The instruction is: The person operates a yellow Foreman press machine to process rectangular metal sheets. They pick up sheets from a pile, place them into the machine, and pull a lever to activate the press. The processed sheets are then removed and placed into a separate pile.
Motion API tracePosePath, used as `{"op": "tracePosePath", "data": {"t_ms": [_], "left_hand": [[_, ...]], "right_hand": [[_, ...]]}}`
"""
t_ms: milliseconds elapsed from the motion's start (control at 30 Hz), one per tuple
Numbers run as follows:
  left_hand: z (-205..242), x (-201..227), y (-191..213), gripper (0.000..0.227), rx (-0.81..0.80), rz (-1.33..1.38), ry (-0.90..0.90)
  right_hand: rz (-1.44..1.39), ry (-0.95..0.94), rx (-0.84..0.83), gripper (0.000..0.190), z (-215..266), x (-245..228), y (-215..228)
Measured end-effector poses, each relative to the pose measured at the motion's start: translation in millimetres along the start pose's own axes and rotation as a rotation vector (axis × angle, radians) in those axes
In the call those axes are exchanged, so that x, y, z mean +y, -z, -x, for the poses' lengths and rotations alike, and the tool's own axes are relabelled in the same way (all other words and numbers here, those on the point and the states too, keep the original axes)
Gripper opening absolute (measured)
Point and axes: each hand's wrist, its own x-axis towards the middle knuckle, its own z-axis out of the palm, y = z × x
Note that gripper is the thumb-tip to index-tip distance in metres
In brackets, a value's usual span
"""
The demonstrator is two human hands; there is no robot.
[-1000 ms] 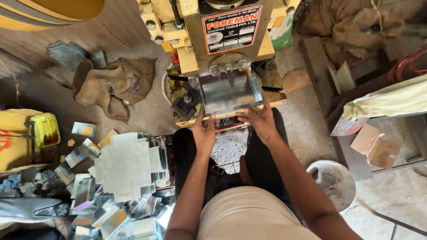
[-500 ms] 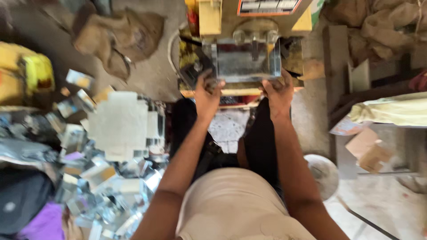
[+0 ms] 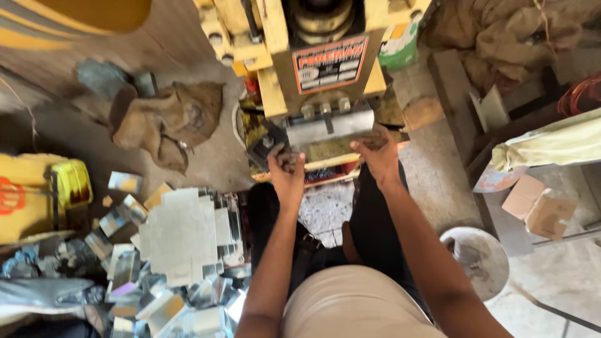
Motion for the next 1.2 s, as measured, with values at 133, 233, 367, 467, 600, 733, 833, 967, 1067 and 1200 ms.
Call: {"op": "tracePosePath", "data": {"t_ms": [133, 233, 367, 467, 600, 733, 833, 967, 1067, 1200], "left_hand": [[-4.8, 10.9, -0.5, 0.082, -0.105, 0.017, 0.098], [-8.5, 15.7, 0.7, 0.082, -0.279, 0.152, -0.01], [-5.3, 25.0, 8.7, 0.077, -0.235, 0.065, 0.083], [11.0, 17.7, 13.6, 0.084, -0.231, 0.014, 0.097], [42.2, -19.0, 22.8, 0.073, -0.255, 0.131, 0.187], [65.6, -27.6, 30.3, 0.065, -0.275, 0.251, 0.169], [52.1, -9.2, 16.0, 0.062, -0.293, 0.308, 0.142], [-25.3, 6.4, -14.5, 0.054, -0.439, 0.205, 0.132], [-57.2, 24.5, -28.4, 0.051, -0.465, 0.11, 0.162], [6.1, -13.6, 18.5, 0.05, -0.384, -0.02, 0.238]], "right_hand": [[-0.077, 0.03, -0.044, 0.091, 6.8, -16.9, -20.2], [-0.144, 0.066, -0.126, 0.086, -1.8, -24.0, -25.8], [-0.191, 0.081, -0.153, 0.081, 8.2, -26.4, -24.7], [-0.233, 0.055, -0.135, 0.074, 27.2, -19.0, -21.0], [-0.39, -0.357, 0.113, 0.084, 37.9, -4.9, -23.6], [-0.341, -0.15, 0.16, 0.067, 51.3, 20.8, -15.9], [-0.281, -0.147, 0.205, 0.06, 48.1, 49.6, -10.5], [-0.373, 0.071, 0.252, 0.045, 29.9, 105.2, -5.8], [-0.288, 0.443, 0.157, 0.038, 23.4, 119.0, 0.4], [-0.362, -0.026, 0.148, 0.051, 46.0, 124.4, 2.1]]}}
